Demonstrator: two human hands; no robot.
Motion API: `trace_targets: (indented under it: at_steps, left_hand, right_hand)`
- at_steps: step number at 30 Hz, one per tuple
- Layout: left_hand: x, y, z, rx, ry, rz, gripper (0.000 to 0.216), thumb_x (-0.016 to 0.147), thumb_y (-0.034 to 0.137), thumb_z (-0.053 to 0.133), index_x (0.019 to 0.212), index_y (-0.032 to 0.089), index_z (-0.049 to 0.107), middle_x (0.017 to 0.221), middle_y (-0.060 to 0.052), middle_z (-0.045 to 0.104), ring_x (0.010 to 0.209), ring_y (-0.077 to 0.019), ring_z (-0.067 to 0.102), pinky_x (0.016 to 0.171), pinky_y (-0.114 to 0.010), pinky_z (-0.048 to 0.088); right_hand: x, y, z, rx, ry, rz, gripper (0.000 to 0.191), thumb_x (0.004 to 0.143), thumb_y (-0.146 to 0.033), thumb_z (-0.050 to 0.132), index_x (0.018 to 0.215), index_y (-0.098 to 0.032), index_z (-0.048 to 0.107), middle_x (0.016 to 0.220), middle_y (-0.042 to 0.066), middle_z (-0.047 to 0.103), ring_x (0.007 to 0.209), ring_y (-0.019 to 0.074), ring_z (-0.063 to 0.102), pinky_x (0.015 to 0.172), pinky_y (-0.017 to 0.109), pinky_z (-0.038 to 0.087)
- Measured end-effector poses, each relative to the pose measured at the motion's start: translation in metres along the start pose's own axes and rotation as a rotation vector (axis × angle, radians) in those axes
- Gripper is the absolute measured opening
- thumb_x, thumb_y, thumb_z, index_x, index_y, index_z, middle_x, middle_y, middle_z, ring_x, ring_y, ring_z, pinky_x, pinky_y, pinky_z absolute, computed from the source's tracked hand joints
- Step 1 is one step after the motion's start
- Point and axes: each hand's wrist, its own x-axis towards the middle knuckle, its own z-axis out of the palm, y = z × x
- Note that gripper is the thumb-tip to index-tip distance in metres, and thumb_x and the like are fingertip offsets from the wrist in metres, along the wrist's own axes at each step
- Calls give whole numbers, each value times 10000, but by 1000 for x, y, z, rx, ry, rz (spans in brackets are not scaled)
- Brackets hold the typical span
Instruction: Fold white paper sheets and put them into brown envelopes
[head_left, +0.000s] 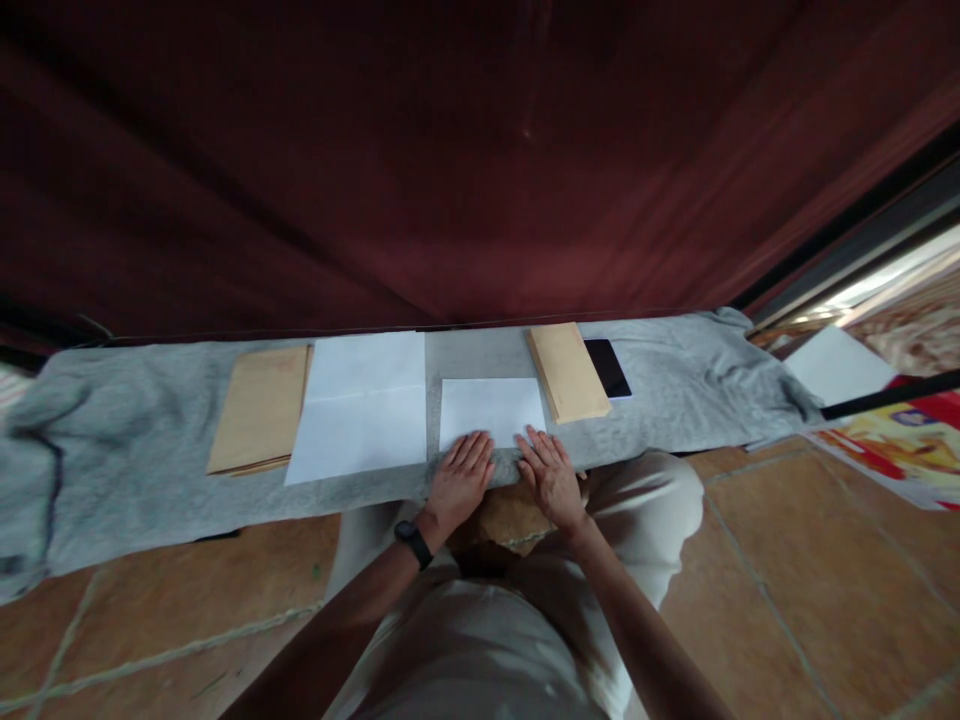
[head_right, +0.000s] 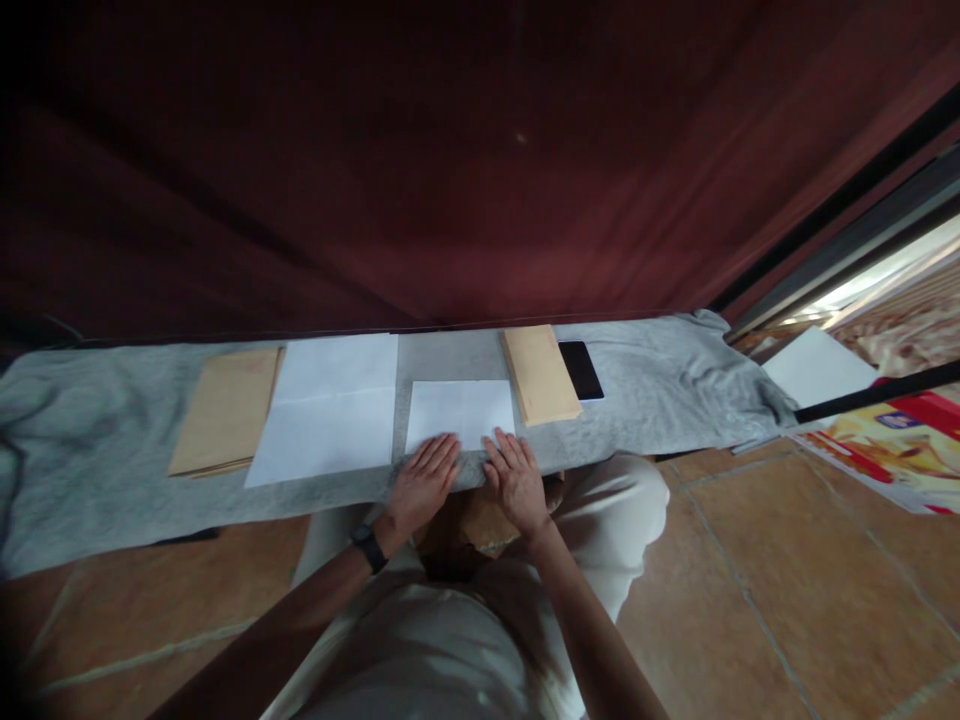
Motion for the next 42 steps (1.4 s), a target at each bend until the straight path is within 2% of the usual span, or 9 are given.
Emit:
trace_targets:
  at_steps: [5, 8, 12, 16, 22, 28, 32, 37, 42]
  left_hand:
    - [-2, 6, -1, -21, -5, -47, 455, 1041, 289, 385, 1440, 143, 546, 1503, -131, 546, 1439, -256, 469, 1219, -469, 372]
    - [10, 16, 4, -39, -27, 4, 450, 1049, 304, 377, 1426, 130, 551, 1508, -126, 545, 1439, -240, 469, 1221, -440, 364]
    - [30, 25, 14, -32, -23, 16, 499, 1055, 345, 363, 1479, 110, 483, 1555, -138, 486, 1482, -249, 403, 1234, -454, 328]
    - [48, 17, 22, -21, -27, 0, 526, 1057, 342, 340, 1515, 101, 436, 1585, -147, 441, 1506, -245, 359, 1242, -452, 314]
    - [78, 0, 27, -23, -73, 35, 494, 1043, 341, 368, 1512, 217, 464, 1610, -79, 422, 1513, -253, 345, 1246, -490, 294]
    - [101, -7, 37, -41, -53, 13, 502, 1032, 346, 385, 1520, 250, 459, 1608, -60, 426, 1522, -258, 327, 1249, -521, 276]
    - [101, -14, 40, -43, 8, -68, 532, 1027, 384, 396, 1535, 228, 433, 1604, -86, 428, 1520, -269, 329, 1243, -524, 279]
    - [84, -22, 35, -22, 50, -157, 548, 1029, 414, 392, 1531, 199, 431, 1603, -111, 425, 1520, -291, 327, 1238, -542, 278]
    - [76, -24, 31, -31, 78, -165, 549, 1028, 399, 387, 1547, 220, 408, 1603, -106, 425, 1523, -293, 319, 1239, -570, 262]
  right_hand:
    - [0, -1, 0, 15, -2, 6, 494, 1067, -346, 404, 1554, -265, 413, 1615, 81, 409, 1495, 252, 372, 1230, 508, 287]
    - [-1, 0, 2, 13, 3, 10, 496, 1067, -348, 402, 1557, -270, 406, 1622, 80, 397, 1500, 252, 362, 1231, 507, 277]
    - [-1, 0, 3, 3, 3, -7, 501, 1070, -345, 388, 1562, -253, 398, 1628, 86, 386, 1504, 257, 353, 1230, 510, 276]
    - [-1, -2, 3, 4, 19, -3, 487, 1070, -332, 386, 1547, -241, 422, 1608, 92, 420, 1493, 250, 372, 1227, 506, 282]
    - [-1, -3, 5, 11, 36, 25, 485, 1057, -316, 416, 1539, -259, 429, 1593, 82, 445, 1488, 250, 377, 1225, 522, 281]
    - [0, -2, 6, 1, 44, 21, 488, 1059, -320, 407, 1543, -255, 429, 1603, 83, 428, 1489, 259, 378, 1226, 523, 287]
    - [0, -3, 5, 1, 43, 25, 491, 1059, -318, 408, 1546, -259, 421, 1609, 80, 419, 1493, 252, 372, 1228, 516, 285]
    - [-1, -4, 4, 34, 59, 34, 463, 1061, -310, 406, 1516, -248, 468, 1581, 86, 462, 1476, 256, 403, 1221, 517, 296]
    - [26, -7, 3, 102, 111, 104, 428, 1052, -248, 381, 1444, -228, 552, 1463, 110, 590, 1385, 248, 519, 1239, 549, 253]
